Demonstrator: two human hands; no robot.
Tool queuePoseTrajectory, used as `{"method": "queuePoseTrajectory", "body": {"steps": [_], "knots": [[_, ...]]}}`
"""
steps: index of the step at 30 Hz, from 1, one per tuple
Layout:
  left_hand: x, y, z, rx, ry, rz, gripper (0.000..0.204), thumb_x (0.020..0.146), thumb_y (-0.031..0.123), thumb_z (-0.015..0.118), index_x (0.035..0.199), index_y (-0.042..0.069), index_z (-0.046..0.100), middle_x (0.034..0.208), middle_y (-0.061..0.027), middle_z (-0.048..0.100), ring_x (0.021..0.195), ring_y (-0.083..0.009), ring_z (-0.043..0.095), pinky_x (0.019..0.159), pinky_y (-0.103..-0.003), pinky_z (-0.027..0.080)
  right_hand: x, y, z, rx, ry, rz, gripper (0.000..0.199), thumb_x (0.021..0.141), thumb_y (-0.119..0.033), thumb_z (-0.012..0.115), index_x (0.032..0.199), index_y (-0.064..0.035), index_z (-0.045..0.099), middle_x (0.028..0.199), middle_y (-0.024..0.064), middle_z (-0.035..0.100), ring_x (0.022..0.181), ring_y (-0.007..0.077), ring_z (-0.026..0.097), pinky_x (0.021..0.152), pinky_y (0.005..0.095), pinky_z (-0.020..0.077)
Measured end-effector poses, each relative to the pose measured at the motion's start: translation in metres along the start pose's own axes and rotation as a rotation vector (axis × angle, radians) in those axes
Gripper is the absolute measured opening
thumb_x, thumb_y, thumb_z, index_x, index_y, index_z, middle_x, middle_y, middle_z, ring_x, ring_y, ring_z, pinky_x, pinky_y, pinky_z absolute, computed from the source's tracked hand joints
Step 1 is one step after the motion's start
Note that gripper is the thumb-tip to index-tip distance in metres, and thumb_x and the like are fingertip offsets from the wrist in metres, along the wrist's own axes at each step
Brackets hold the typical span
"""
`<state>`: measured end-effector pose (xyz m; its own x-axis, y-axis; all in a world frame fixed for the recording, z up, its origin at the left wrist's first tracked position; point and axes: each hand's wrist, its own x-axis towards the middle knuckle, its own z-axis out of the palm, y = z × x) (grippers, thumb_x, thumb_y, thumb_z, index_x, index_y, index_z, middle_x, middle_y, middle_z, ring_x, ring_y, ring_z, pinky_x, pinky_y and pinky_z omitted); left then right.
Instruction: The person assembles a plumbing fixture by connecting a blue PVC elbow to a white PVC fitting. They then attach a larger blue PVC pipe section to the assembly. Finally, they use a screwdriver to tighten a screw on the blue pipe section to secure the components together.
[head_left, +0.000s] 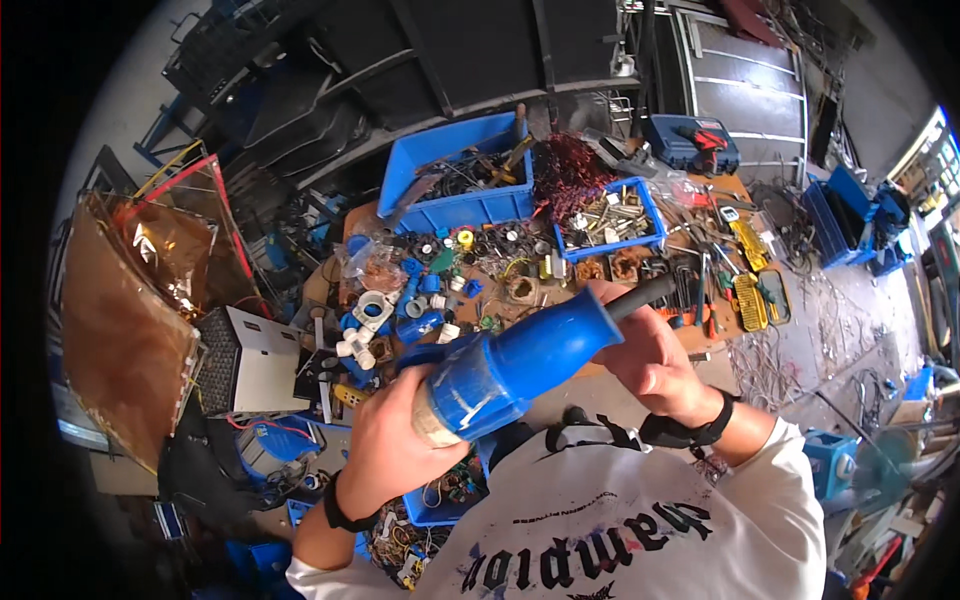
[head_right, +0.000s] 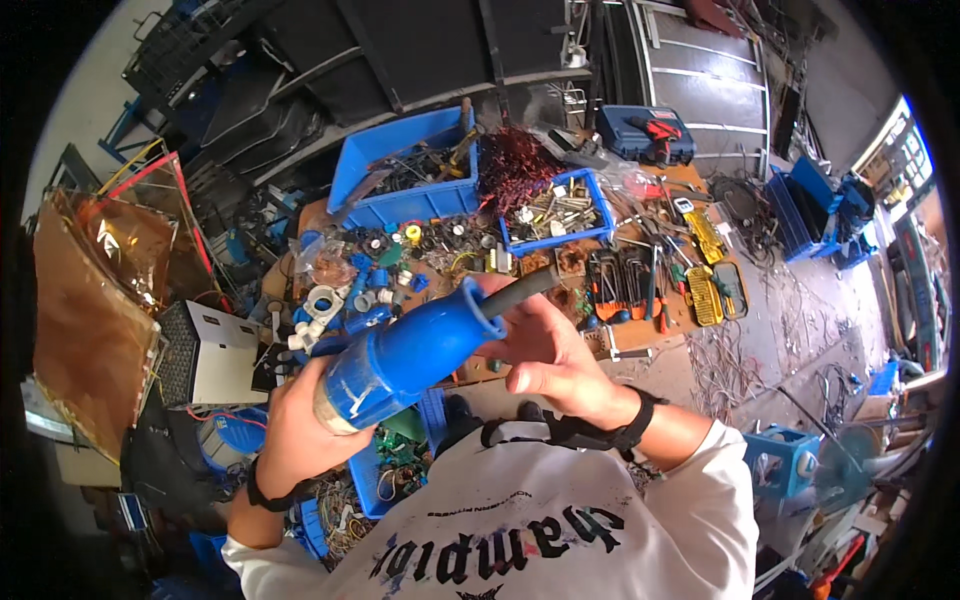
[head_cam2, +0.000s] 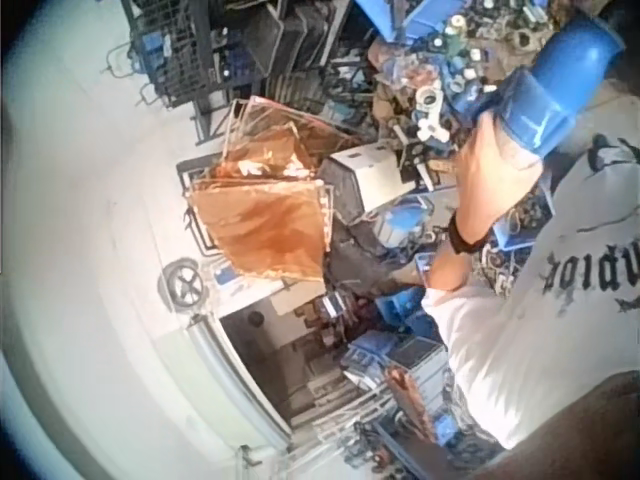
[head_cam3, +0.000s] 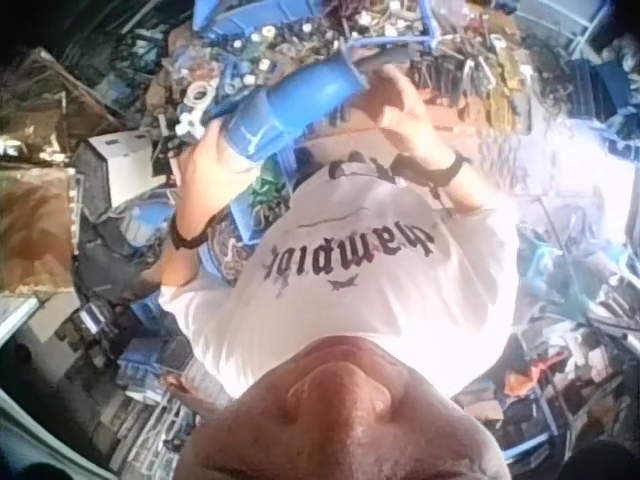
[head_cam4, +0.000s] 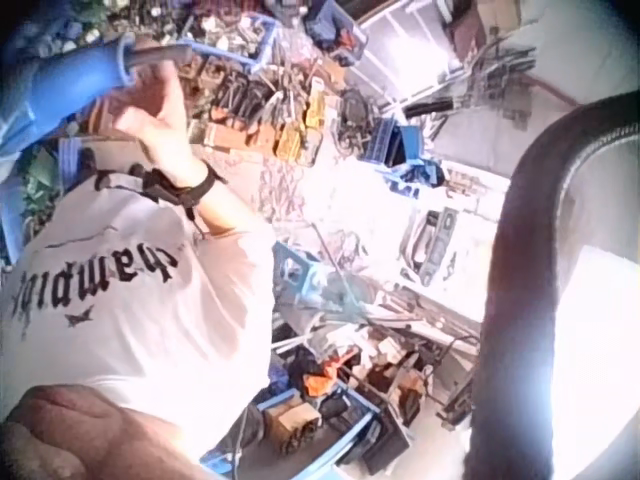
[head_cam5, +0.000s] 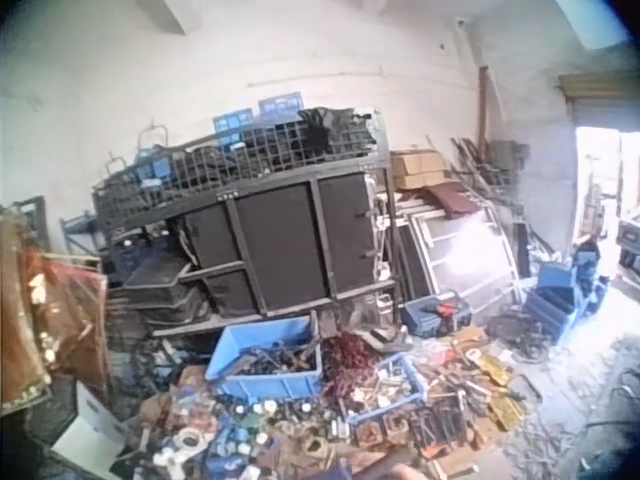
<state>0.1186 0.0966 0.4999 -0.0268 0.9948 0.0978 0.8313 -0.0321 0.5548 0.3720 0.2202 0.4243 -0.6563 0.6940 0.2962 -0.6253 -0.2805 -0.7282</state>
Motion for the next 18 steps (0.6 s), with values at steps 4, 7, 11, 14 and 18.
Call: {"method": "queuePoseTrajectory", "body": {"steps": [4, 7, 11, 14, 18], "knots": [[0.007, 0.017, 0.020, -0.041, 0.013, 0.001, 0.059, 0.064, 0.021, 0.082, 0.114, 0.005, 0.057, 0.092, -0.0188, 0.070, 0.083, -0.0373, 0.069, 0.074, -0.043, 0.056, 0.026, 0.010, 0.026, 0.109, 0.061, -0.144, 0.096, 0.072, -0.034, 0.087, 0.144, -0.0054, 0.031, 0.141, 0.0185, 0.045, 0.133, 0.0369, 0.045, 0.110, 0.0522, 0.0376], [0.014, 0.022, 0.037, -0.183, -0.019, 0.003, 0.059, 0.064, 0.021, 0.086, 0.112, 0.003, 0.056, 0.093, -0.0190, 0.069, 0.086, -0.0370, 0.070, 0.075, -0.042, 0.056, 0.040, 0.015, 0.029, 0.128, 0.119, -0.217, 0.082, 0.080, -0.048, 0.075, 0.141, -0.0098, 0.035, 0.139, 0.0203, 0.047, 0.133, 0.0410, 0.043, 0.111, 0.0556, 0.0362], [0.020, 0.026, 0.053, -0.248, -0.019, -0.015, 0.059, 0.065, 0.021, 0.085, 0.113, 0.002, 0.055, 0.093, -0.0187, 0.069, 0.085, -0.0373, 0.070, 0.074, -0.042, 0.056, 0.046, 0.010, 0.019, 0.235, 0.154, -0.254, 0.041, 0.087, -0.034, 0.064, 0.113, -0.0095, 0.046, 0.100, 0.0115, 0.057, 0.098, 0.0298, 0.059, 0.092, 0.0484, 0.0475], [0.014, 0.028, 0.057, -0.226, -0.027, -0.027, 0.063, 0.063, 0.019, 0.085, 0.115, 0.002, 0.054, 0.094, -0.0189, 0.069, 0.084, -0.0387, 0.069, 0.075, -0.042, 0.056, 0.041, 0.002, 0.029, 0.257, 0.200, -0.282, 0.026, 0.083, -0.022, 0.060, 0.098, -0.0092, 0.044, 0.081, 0.0090, 0.054, 0.076, 0.0261, 0.058, 0.079, 0.0450, 0.0498], [0.006, 0.046, 0.045, -0.232, -0.045, -0.003, 0.067, 0.060, 0.017, 0.085, 0.118, 0.003, 0.054, 0.094, -0.0188, 0.069, 0.086, -0.0390, 0.068, 0.075, -0.043, 0.056, 0.032, -0.018, 0.044, 0.256, 0.149, -0.322, 0.028, 0.081, -0.023, 0.060, 0.097, -0.0093, 0.042, 0.077, 0.0085, 0.052, 0.073, 0.0266, 0.057, 0.076, 0.0453, 0.0486]]}}
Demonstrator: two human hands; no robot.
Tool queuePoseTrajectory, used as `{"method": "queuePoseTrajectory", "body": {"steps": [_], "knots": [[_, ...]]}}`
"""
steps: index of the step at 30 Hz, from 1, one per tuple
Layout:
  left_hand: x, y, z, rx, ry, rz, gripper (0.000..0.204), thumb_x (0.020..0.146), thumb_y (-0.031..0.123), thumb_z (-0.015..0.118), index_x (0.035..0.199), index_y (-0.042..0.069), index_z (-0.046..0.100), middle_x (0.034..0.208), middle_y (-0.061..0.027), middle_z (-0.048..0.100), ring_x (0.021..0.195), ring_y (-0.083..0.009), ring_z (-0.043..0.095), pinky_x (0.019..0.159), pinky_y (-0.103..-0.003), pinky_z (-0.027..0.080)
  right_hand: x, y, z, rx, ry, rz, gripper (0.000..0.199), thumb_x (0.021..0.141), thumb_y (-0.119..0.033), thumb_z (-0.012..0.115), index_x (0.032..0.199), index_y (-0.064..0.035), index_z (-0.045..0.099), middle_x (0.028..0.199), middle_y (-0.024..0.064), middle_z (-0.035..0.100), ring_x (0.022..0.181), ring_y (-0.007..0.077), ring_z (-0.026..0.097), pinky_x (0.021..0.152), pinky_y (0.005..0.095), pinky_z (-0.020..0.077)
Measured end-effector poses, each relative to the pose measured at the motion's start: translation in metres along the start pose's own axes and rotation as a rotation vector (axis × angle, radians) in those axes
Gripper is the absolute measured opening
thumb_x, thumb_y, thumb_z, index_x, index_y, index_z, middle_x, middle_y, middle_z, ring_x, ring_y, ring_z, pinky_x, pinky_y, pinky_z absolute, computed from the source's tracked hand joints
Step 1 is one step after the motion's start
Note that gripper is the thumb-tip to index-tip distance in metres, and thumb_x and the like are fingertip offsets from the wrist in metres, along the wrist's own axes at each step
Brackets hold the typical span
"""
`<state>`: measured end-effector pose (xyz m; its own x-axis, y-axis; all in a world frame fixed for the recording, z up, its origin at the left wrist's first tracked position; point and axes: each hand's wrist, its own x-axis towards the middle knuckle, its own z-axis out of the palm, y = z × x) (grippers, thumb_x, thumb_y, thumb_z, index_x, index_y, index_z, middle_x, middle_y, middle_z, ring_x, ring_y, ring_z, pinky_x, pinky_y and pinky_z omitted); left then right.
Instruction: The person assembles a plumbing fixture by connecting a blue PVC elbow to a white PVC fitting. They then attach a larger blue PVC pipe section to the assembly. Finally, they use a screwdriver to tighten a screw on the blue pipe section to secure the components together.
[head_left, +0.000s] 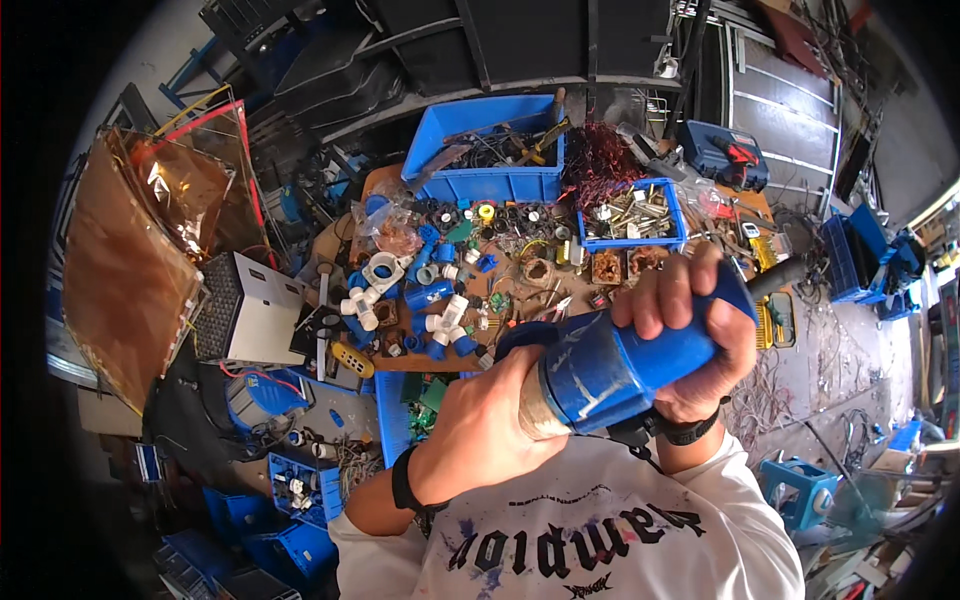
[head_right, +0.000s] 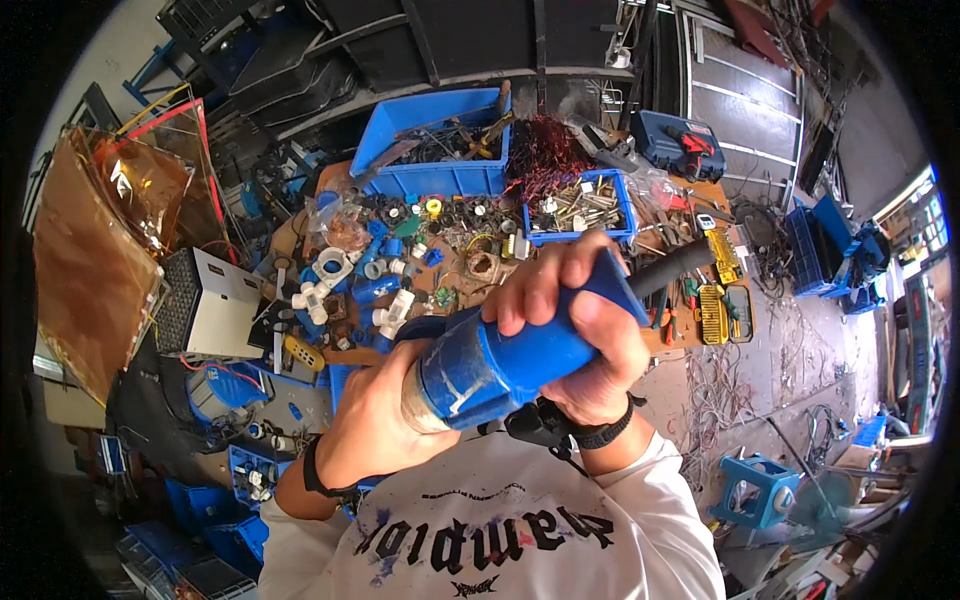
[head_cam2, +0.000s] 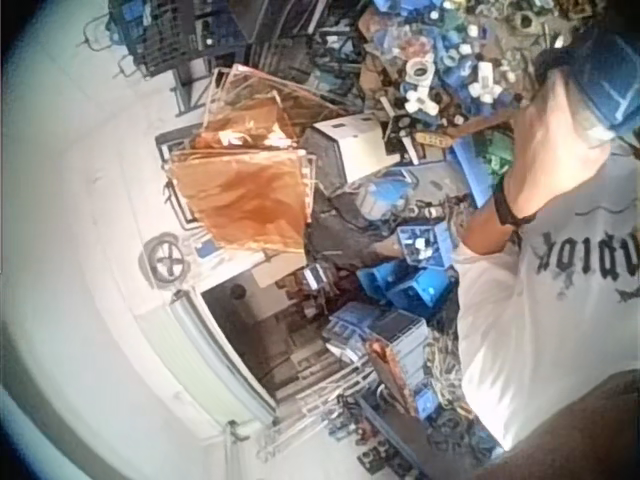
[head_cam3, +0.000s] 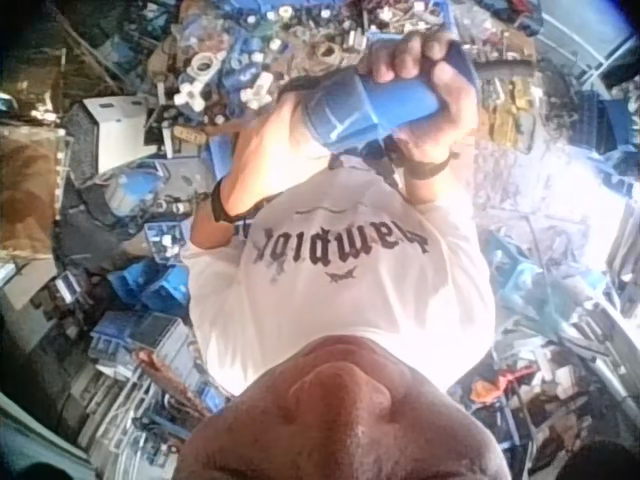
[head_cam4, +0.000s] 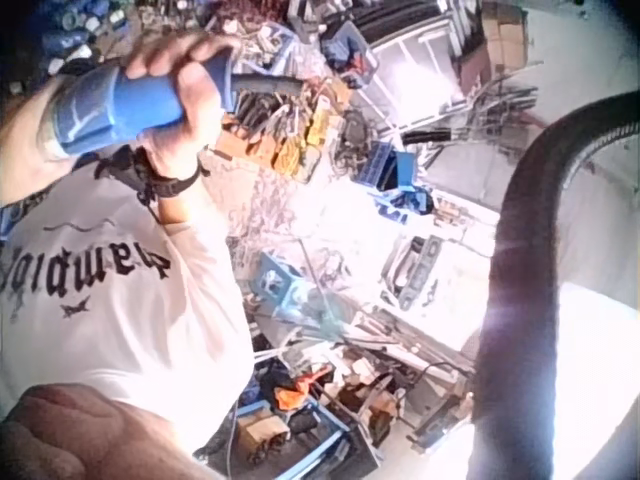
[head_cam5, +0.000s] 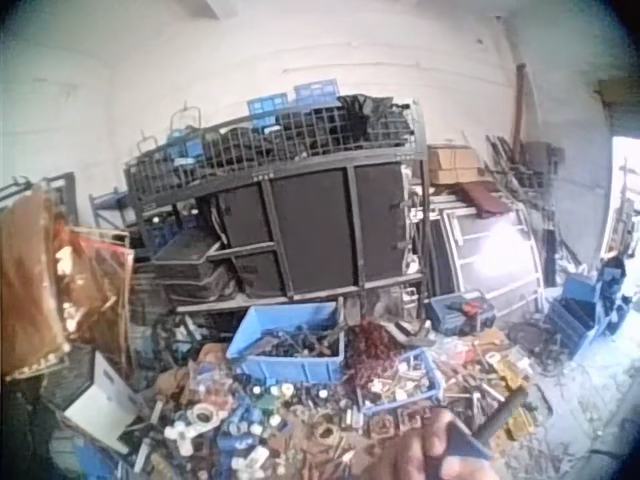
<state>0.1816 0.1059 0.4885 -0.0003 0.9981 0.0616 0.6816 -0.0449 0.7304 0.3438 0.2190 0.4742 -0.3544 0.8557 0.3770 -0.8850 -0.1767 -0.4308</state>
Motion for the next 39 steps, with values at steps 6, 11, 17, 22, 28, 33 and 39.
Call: {"method": "queuePoseTrajectory", "body": {"steps": [6, 11, 17, 22, 28, 33, 39], "knots": [[0.001, 0.000, 0.001, -0.030, -0.006, 0.100, 0.065, 0.062, 0.016, 0.084, 0.117, 0.003, 0.053, 0.093, -0.0185, 0.068, 0.083, -0.0381, 0.069, 0.072, -0.043, 0.056, -0.003, -0.006, 0.003, 0.045, -0.013, -0.044, 0.028, 0.082, -0.024, 0.061, 0.096, -0.0090, 0.042, 0.077, 0.0084, 0.051, 0.070, 0.0261, 0.056, 0.074, 0.0448, 0.0478], [0.003, -0.004, 0.003, -0.069, -0.041, 0.134, 0.062, 0.066, 0.017, 0.082, 0.117, 0.003, 0.051, 0.090, -0.0195, 0.067, 0.080, -0.0389, 0.068, 0.068, -0.045, 0.056, -0.003, -0.008, 0.002, 0.004, 0.000, -0.056, 0.028, 0.082, -0.023, 0.060, 0.096, -0.0085, 0.042, 0.077, 0.0083, 0.051, 0.070, 0.0257, 0.055, 0.073, 0.0446, 0.0472], [0.003, -0.004, 0.011, -0.046, 0.032, 0.163, 0.061, 0.067, 0.018, 0.083, 0.117, 0.003, 0.051, 0.091, -0.0199, 0.068, 0.079, -0.0392, 0.068, 0.067, -0.044, 0.056, -0.003, -0.012, 0.006, -0.039, 0.017, -0.049, 0.026, 0.082, -0.022, 0.059, 0.096, -0.0082, 0.042, 0.077, 0.0083, 0.050, 0.070, 0.0252, 0.055, 0.074, 0.0442, 0.0475], [0.004, -0.009, 0.020, -0.049, 0.080, 0.074, 0.058, 0.070, 0.019, 0.081, 0.117, 0.004, 0.051, 0.093, -0.0199, 0.068, 0.082, -0.0394, 0.069, 0.070, -0.045, 0.057, 0.002, -0.008, 0.007, -0.145, 0.128, 0.007, 0.023, 0.085, -0.022, 0.058, 0.097, -0.0074, 0.045, 0.078, 0.0074, 0.049, 0.073, 0.0238, 0.054, 0.075, 0.0432, 0.0478], [0.013, -0.018, 0.027, -0.098, 0.094, 0.067, 0.057, 0.071, 0.018, 0.080, 0.119, 0.006, 0.051, 0.094, -0.0202, 0.068, 0.084, -0.0400, 0.068, 0.071, -0.045, 0.056, 0.007, -0.004, 0.003, -0.295, 0.223, 0.022, 0.023, 0.087, -0.023, 0.058, 0.098, -0.0064, 0.047, 0.081, 0.0066, 0.049, 0.075, 0.0225, 0.054, 0.074, 0.0426, 0.0476], [0.011, -0.023, 0.029, -0.029, 0.204, 0.169, 0.055, 0.068, 0.017, 0.083, 0.114, 0.005, 0.054, 0.094, -0.0174, 0.067, 0.084, -0.0372, 0.068, 0.071, -0.043, 0.056, 0.004, -0.005, 0.004, -0.292, 0.037, -0.005, 0.028, 0.082, -0.024, 0.059, 0.097, -0.0090, 0.040, 0.078, 0.0059, 0.045, 0.073, 0.0233, 0.052, 0.077, 0.0425, 0.0463], [0.016, -0.024, 0.024, 0.175, 0.392, 0.391, 0.058, 0.063, 0.016, 0.085, 0.112, 0.002, 0.056, 0.088, -0.0128, 0.063, 0.074, -0.0323, 0.065, 0.065, -0.040, 0.053, 0.001, -0.006, 0.009, -0.152, -0.138, -0.154, 0.032, 0.075, -0.025, 0.071, 0.087, -0.0088, 0.045, 0.089, 0.0106, 0.048, 0.082, 0.0260, 0.054, 0.079, 0.0423, 0.0484]]}}
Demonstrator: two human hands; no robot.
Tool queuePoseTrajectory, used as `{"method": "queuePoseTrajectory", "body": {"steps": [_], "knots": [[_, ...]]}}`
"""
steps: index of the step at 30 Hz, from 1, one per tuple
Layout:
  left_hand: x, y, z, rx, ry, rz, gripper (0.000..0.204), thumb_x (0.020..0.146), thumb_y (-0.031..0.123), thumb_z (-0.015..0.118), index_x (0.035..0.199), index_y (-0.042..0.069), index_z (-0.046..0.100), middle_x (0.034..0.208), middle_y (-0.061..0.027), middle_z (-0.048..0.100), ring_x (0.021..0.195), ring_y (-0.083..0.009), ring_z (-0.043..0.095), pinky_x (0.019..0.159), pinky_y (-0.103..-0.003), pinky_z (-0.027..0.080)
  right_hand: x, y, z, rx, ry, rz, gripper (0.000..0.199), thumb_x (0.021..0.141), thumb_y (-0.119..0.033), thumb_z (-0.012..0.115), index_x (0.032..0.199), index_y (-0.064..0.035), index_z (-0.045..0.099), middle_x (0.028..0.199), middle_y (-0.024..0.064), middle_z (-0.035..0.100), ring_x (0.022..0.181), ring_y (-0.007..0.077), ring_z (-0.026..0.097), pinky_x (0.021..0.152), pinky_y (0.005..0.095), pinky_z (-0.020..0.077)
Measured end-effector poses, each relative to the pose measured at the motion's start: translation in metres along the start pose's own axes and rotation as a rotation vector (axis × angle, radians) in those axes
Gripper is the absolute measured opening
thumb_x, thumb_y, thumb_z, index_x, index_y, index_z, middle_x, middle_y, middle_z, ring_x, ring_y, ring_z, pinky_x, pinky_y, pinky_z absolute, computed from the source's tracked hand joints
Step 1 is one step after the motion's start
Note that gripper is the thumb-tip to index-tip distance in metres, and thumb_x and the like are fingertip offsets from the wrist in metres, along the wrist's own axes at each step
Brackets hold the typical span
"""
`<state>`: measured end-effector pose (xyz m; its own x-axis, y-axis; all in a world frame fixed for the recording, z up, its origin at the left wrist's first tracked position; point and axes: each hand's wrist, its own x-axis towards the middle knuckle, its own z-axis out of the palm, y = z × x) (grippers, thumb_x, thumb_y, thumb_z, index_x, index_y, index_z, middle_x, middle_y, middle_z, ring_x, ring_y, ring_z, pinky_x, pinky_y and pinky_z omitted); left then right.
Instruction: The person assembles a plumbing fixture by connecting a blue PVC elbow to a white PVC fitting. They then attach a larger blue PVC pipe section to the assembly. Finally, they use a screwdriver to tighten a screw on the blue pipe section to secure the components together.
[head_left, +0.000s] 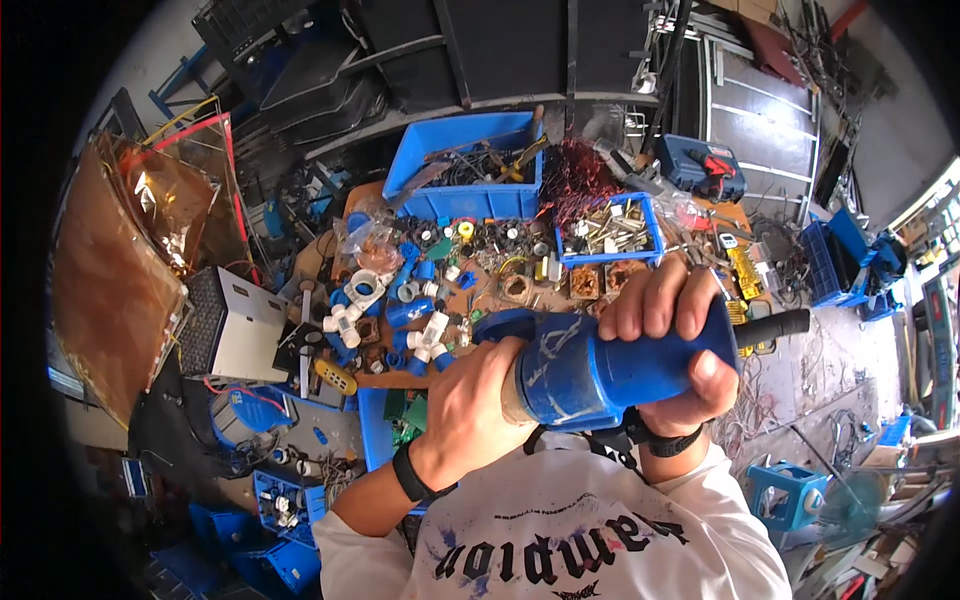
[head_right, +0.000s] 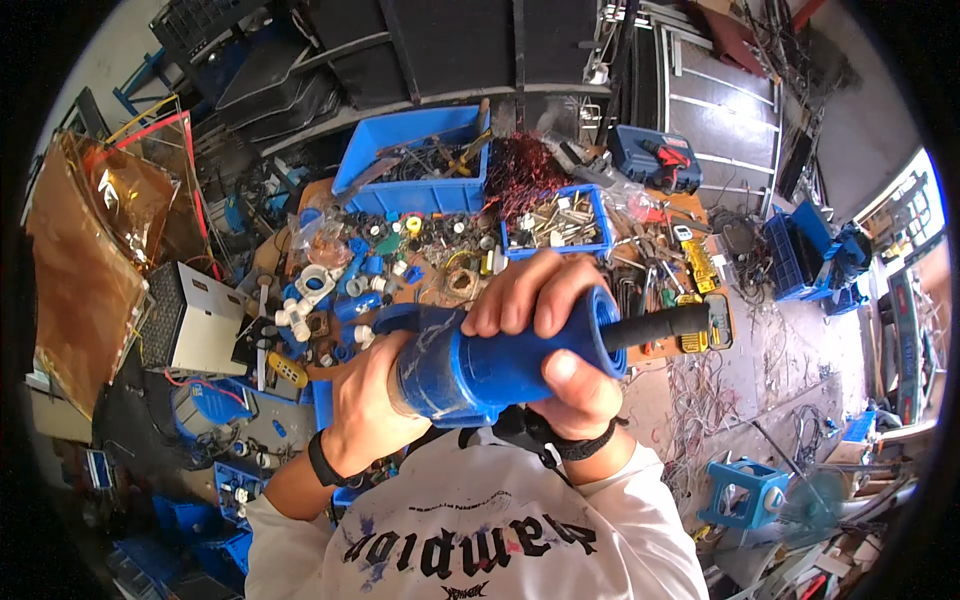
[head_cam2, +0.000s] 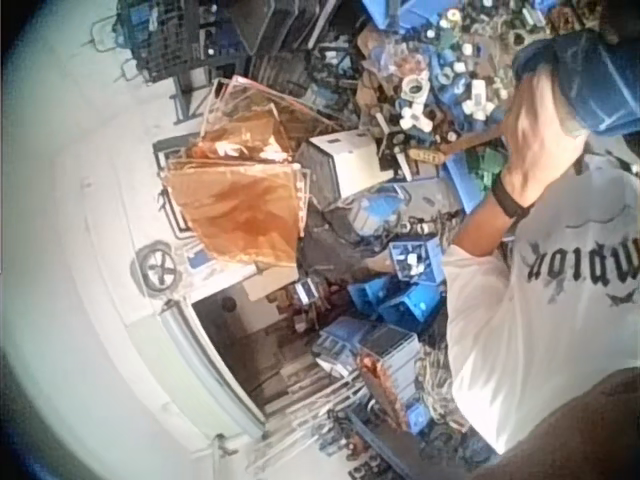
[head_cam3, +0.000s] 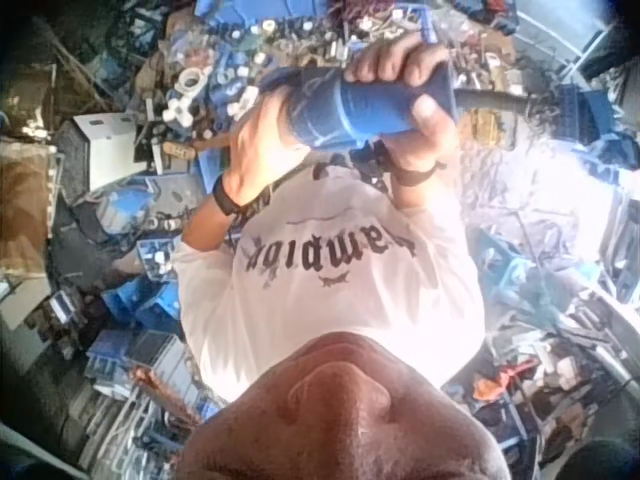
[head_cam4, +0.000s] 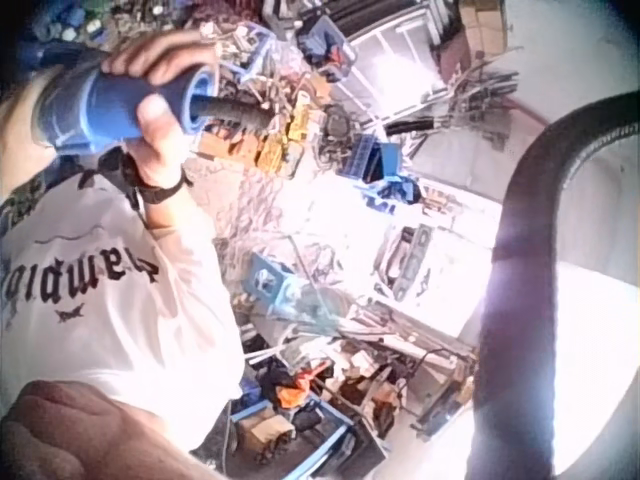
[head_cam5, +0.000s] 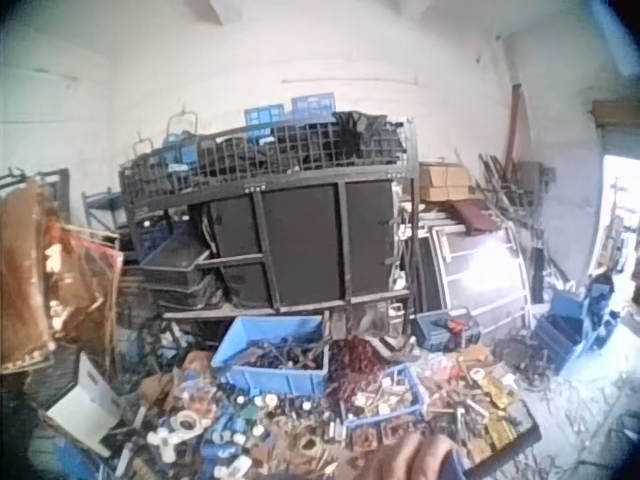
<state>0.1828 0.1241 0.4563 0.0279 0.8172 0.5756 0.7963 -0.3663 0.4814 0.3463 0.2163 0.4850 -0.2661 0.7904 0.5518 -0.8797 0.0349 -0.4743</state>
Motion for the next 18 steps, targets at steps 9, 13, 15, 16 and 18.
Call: {"method": "queuePoseTrajectory", "body": {"steps": [9, 13, 15, 16, 18], "knots": [[0.004, -0.006, -0.004, 0.156, 0.082, 0.145, 0.062, 0.064, 0.019, 0.084, 0.117, 0.003, 0.055, 0.085, -0.0101, 0.061, 0.069, -0.0286, 0.063, 0.062, -0.038, 0.051, -0.004, 0.008, -0.003, 0.028, -0.075, -0.127, 0.033, 0.077, -0.033, 0.070, 0.090, -0.0132, 0.046, 0.088, 0.0093, 0.051, 0.081, 0.0245, 0.053, 0.074, 0.0404, 0.0454], [0.001, -0.009, -0.007, 0.178, 0.090, 0.157, 0.057, 0.068, 0.022, 0.082, 0.115, 0.003, 0.056, 0.086, -0.0106, 0.062, 0.069, -0.0288, 0.063, 0.062, -0.038, 0.051, -0.003, 0.015, -0.004, -0.005, -0.143, -0.150, 0.035, 0.079, -0.038, 0.068, 0.090, -0.0142, 0.046, 0.081, 0.0052, 0.052, 0.071, 0.0199, 0.049, 0.066, 0.0361, 0.0418], [0.000, -0.011, -0.008, 0.197, 0.106, 0.182, 0.054, 0.070, 0.023, 0.080, 0.115, 0.003, 0.057, 0.087, -0.0108, 0.063, 0.069, -0.0285, 0.063, 0.063, -0.038, 0.050, -0.003, 0.013, -0.005, -0.025, -0.223, -0.168, 0.037, 0.079, -0.038, 0.070, 0.092, -0.0135, 0.046, 0.081, 0.0054, 0.055, 0.071, 0.0211, 0.053, 0.065, 0.0367, 0.0439], [0.000, -0.012, -0.008, 0.206, 0.109, 0.197, 0.053, 0.071, 0.023, 0.080, 0.114, 0.003, 0.057, 0.088, -0.0110, 0.064, 0.070, -0.0284, 0.064, 0.063, -0.038, 0.050, -0.006, 0.009, -0.005, -0.027, -0.251, -0.157, 0.036, 0.080, -0.037, 0.071, 0.093, -0.0133, 0.047, 0.084, 0.0068, 0.058, 0.076, 0.0240, 0.056, 0.071, 0.0397, 0.0460], [0.000, -0.015, -0.008, 0.206, 0.128, 0.227, 0.051, 0.072, 0.024, 0.079, 0.114, 0.003, 0.058, 0.090, -0.0111, 0.065, 0.071, -0.0279, 0.064, 0.063, -0.038, 0.050, -0.010, 0.005, -0.007, -0.017, -0.327, -0.162, 0.034, 0.082, -0.034, 0.073, 0.094, -0.0135, 0.047, 0.087, 0.0078, 0.059, 0.083, 0.0268, 0.059, 0.077, 0.0429, 0.0479]]}}
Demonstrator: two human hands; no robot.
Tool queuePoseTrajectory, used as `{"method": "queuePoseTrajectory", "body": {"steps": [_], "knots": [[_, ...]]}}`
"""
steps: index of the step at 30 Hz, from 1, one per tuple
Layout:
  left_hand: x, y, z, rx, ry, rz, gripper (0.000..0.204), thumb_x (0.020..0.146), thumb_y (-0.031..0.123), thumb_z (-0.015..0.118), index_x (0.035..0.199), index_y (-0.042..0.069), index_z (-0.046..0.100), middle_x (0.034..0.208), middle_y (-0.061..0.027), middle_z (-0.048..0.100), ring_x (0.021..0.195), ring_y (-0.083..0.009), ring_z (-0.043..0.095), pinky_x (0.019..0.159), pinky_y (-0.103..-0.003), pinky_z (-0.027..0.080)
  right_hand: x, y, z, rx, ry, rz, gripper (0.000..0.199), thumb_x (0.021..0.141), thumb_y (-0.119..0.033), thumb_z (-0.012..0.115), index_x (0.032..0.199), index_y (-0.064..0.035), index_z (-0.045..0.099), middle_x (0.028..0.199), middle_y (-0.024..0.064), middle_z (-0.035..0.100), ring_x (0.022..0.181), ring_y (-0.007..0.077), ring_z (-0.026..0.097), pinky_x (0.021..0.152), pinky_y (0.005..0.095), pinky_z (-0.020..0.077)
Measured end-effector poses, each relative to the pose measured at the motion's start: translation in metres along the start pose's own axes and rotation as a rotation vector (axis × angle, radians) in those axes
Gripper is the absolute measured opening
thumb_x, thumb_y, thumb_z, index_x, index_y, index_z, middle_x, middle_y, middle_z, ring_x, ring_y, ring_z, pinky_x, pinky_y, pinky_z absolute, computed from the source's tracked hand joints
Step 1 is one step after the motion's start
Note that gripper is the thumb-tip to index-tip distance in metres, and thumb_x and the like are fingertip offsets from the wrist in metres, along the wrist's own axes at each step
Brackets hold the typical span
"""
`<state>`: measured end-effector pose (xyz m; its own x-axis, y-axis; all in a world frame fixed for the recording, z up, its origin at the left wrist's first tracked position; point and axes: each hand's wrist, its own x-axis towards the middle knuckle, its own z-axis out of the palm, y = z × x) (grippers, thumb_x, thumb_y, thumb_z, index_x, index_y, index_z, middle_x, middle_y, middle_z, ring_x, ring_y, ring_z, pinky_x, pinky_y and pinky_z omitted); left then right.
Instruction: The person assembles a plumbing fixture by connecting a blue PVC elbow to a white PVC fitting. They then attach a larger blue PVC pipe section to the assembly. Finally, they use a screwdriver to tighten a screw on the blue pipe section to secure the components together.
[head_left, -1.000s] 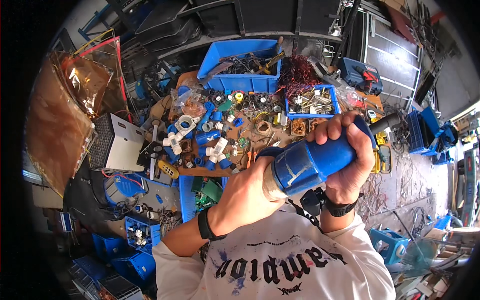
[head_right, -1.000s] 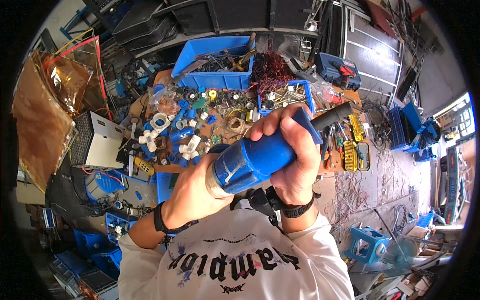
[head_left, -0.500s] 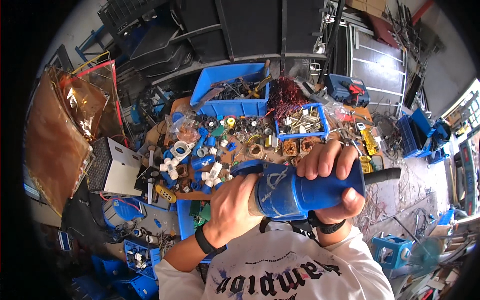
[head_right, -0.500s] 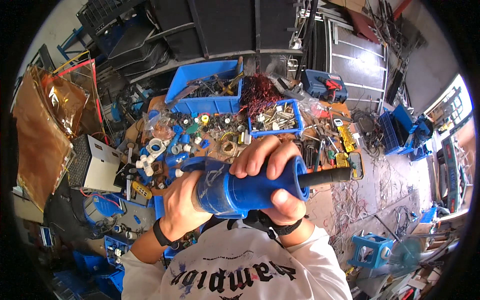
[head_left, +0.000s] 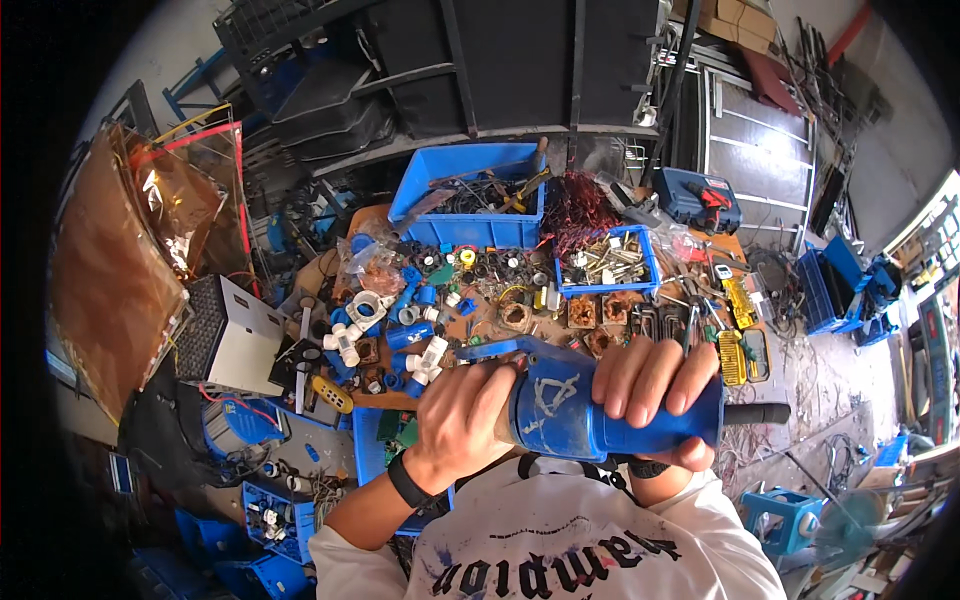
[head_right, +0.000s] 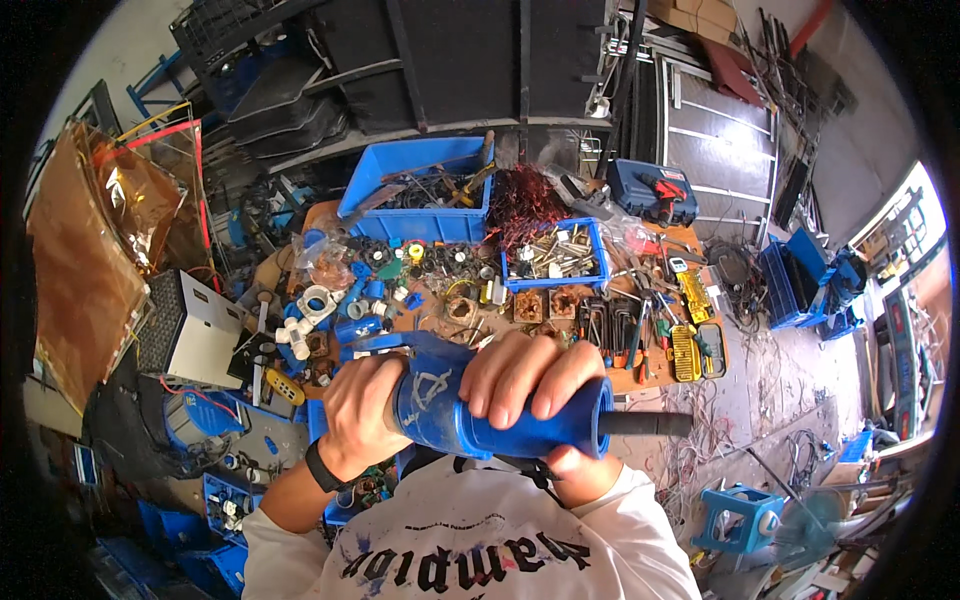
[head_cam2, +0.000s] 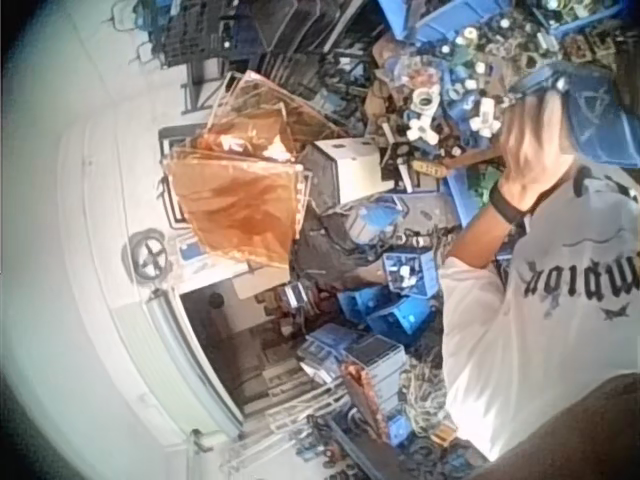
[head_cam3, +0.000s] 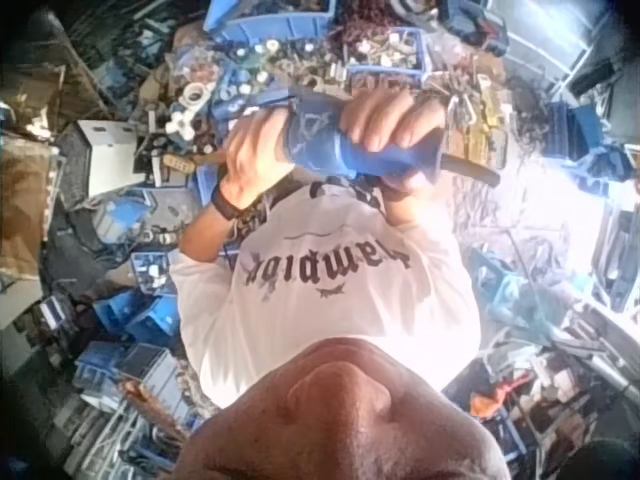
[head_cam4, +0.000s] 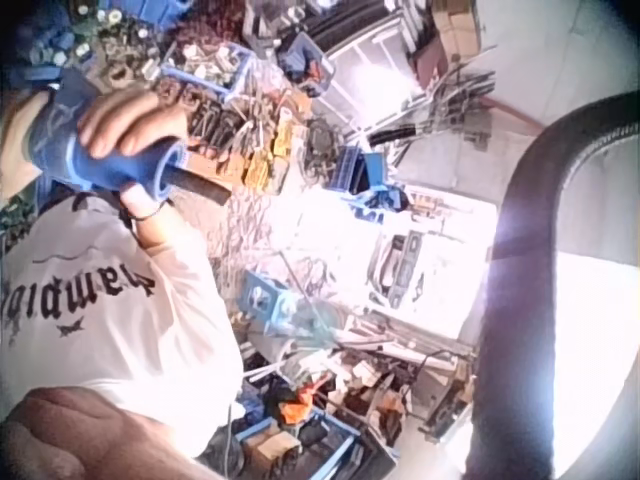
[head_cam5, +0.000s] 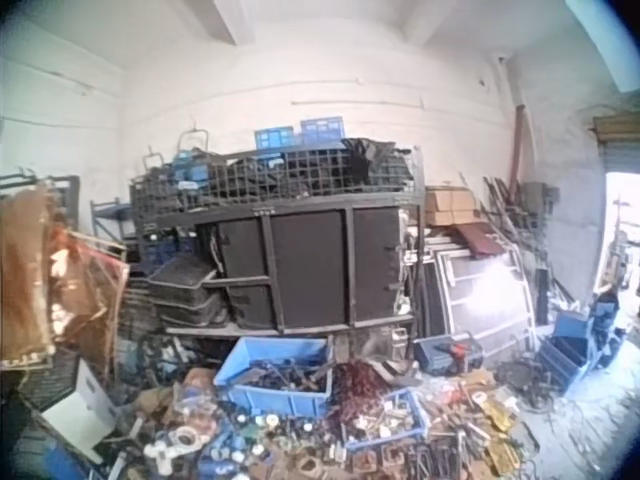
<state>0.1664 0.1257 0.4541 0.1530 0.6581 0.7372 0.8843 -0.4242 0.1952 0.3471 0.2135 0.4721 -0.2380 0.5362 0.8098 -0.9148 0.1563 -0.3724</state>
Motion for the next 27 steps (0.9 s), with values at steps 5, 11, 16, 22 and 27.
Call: {"method": "queuePoseTrajectory", "body": {"steps": [5, 11, 16, 22, 27], "knots": [[-0.004, -0.006, 0.005, -0.028, 0.032, 0.012, 0.049, 0.075, 0.025, 0.077, 0.115, 0.003, 0.058, 0.095, -0.0121, 0.066, 0.073, -0.0292, 0.064, 0.065, -0.038, 0.050, -0.001, -0.001, -0.001, -0.043, -0.017, 0.031, 0.037, 0.080, -0.034, 0.074, 0.096, -0.0134, 0.047, 0.088, 0.0085, 0.059, 0.085, 0.0278, 0.060, 0.079, 0.0442, 0.0482], [-0.006, -0.010, 0.000, 0.111, 0.049, -0.007, 0.046, 0.074, 0.020, 0.074, 0.115, 0.004, 0.062, 0.099, -0.0133, 0.064, 0.079, -0.0320, 0.062, 0.071, -0.041, 0.049, -0.010, 0.007, 0.006, -0.168, 0.314, 0.107, 0.056, 0.073, -0.046, 0.075, 0.103, -0.0124, 0.042, 0.096, 0.0086, 0.051, 0.090, 0.0274, 0.054, 0.086, 0.0458, 0.0438], [-0.003, -0.010, -0.002, 0.183, 0.048, 0.016, 0.045, 0.072, 0.021, 0.073, 0.113, 0.005, 0.063, 0.109, -0.0123, 0.062, 0.085, -0.0308, 0.061, 0.077, -0.042, 0.048, -0.024, 0.010, -0.007, -0.030, 0.375, 0.163, 0.060, 0.073, -0.039, 0.078, 0.111, -0.0103, 0.042, 0.104, 0.0135, 0.053, 0.105, 0.0350, 0.055, 0.099, 0.0511, 0.0406], [-0.001, -0.011, 0.003, 0.157, 0.051, 0.003, 0.047, 0.071, 0.020, 0.073, 0.115, 0.005, 0.063, 0.114, -0.0119, 0.060, 0.090, -0.0303, 0.061, 0.081, -0.043, 0.047, -0.019, 0.007, -0.003, -0.072, 0.378, 0.215, 0.053, 0.075, -0.045, 0.074, 0.105, -0.0133, 0.043, 0.098, 0.0073, 0.053, 0.103, 0.0294, 0.056, 0.107, 0.0531, 0.0338], [0.004, -0.012, 0.010, 0.048, -0.016, -0.052, 0.068, 0.058, 0.016, 0.086, 0.118, 0.004, 0.057, 0.113, -0.0151, 0.060, 0.095, -0.0355, 0.062, 0.082, -0.044, 0.050, -0.016, 0.004, -0.010, -0.010, 0.372, 0.219, 0.045, 0.079, -0.030, 0.075, 0.106, -0.0114, 0.044, 0.101, 0.0117, 0.057, 0.106, 0.0341, 0.058, 0.110, 0.0539, 0.0311]]}}
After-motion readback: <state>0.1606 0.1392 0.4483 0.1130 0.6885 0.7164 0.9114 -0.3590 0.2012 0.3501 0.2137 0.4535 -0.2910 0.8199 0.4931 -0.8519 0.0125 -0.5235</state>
